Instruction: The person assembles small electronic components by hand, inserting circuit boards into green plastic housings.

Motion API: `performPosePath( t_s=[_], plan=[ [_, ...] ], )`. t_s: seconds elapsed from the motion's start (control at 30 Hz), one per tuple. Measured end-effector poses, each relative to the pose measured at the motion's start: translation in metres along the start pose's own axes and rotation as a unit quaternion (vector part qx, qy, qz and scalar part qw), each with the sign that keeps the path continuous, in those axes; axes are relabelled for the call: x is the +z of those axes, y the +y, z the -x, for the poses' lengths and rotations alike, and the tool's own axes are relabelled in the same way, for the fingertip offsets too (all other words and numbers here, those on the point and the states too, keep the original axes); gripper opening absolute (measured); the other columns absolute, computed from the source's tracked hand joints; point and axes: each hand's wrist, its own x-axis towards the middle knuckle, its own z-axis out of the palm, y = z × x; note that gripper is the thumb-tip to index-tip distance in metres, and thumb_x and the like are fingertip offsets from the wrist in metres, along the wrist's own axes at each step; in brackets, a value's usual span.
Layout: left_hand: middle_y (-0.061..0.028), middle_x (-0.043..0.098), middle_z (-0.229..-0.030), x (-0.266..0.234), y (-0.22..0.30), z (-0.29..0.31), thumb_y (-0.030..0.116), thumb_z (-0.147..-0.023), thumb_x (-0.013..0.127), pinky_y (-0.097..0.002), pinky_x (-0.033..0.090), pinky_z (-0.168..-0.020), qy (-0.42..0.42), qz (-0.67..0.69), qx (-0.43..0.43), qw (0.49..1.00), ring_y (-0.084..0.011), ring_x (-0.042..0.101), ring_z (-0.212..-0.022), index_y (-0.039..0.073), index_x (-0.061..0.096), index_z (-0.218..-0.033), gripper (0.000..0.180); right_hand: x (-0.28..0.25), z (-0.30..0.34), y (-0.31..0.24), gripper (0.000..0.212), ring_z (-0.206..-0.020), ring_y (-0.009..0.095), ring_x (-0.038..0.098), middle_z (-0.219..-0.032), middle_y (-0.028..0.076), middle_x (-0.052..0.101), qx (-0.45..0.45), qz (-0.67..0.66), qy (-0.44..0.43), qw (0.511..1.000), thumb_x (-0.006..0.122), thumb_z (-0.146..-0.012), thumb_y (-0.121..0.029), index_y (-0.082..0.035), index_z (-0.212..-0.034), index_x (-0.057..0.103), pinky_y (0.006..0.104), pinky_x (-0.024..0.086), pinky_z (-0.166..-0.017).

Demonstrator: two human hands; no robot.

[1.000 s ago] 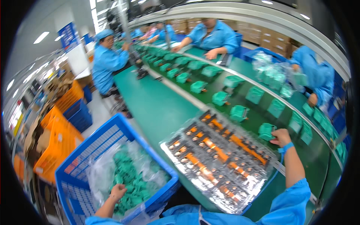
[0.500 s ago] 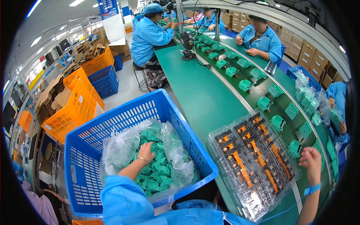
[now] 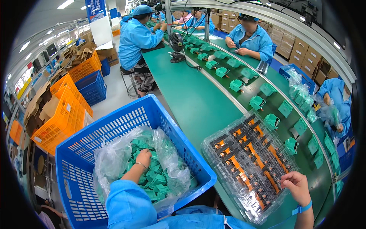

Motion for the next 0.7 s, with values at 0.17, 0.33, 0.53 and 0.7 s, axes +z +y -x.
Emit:
performPosePath(
  t_s=[0.17, 0.33, 0.53, 0.7],
  plan=[
    [-0.0123, 0.061, -0.110, -0.022, -0.020, 0.049, 0.021, -0.069, 0.075, -0.0362, 0.049, -0.083, 0.134, 0.110, -0.060, 0.983, -0.0279, 0.055, -0.106, 0.003, 0.063, -0.082, 0.025, 0.018, -0.014, -0.013, 0.014, -0.078, 0.012, 0.062, -0.087, 0.008, 0.065, 0.017, -0.003, -0.056, 0.998, 0.062, -0.082, 0.000, 0.003, -0.096, 0.061, 0.0243, 0.050, -0.071],
    [-0.0153, 0.058, -0.112, -0.085, 0.044, 0.066, 0.026, -0.081, 0.069, -0.0403, 0.049, -0.084, 0.038, 0.638, -0.321, 0.699, -0.0255, 0.054, -0.107, 0.004, 0.056, -0.107, 0.036, 0.020, -0.027, -0.003, 0.018, -0.083, 0.013, 0.063, -0.088, 0.008, 0.065, -0.013, 0.060, -0.087, 0.994, 0.063, -0.083, -0.003, 0.003, -0.100, 0.061, 0.0251, 0.050, -0.073],
    [-0.0163, 0.050, -0.126, -0.143, 0.104, 0.069, 0.032, -0.088, 0.056, -0.0449, 0.049, -0.089, -0.033, 0.876, -0.210, 0.433, -0.0369, 0.049, -0.113, 0.006, 0.044, -0.127, 0.048, 0.029, -0.050, -0.010, 0.020, -0.082, 0.014, 0.062, -0.087, 0.008, 0.065, -0.100, 0.128, -0.149, 0.975, 0.063, -0.085, -0.011, -0.001, -0.102, 0.062, 0.0262, 0.050, -0.074],
    [-0.0147, 0.046, -0.133, -0.175, 0.158, 0.052, 0.035, -0.090, 0.049, -0.0437, 0.046, -0.093, -0.092, 0.890, -0.103, 0.434, -0.0408, 0.039, -0.124, 0.006, 0.043, -0.130, 0.049, 0.016, -0.075, -0.002, 0.023, -0.077, 0.015, 0.061, -0.086, 0.009, 0.066, -0.135, 0.161, -0.129, 0.969, 0.063, -0.085, -0.018, -0.001, -0.100, 0.062, 0.0277, 0.049, -0.070]
  ],
)
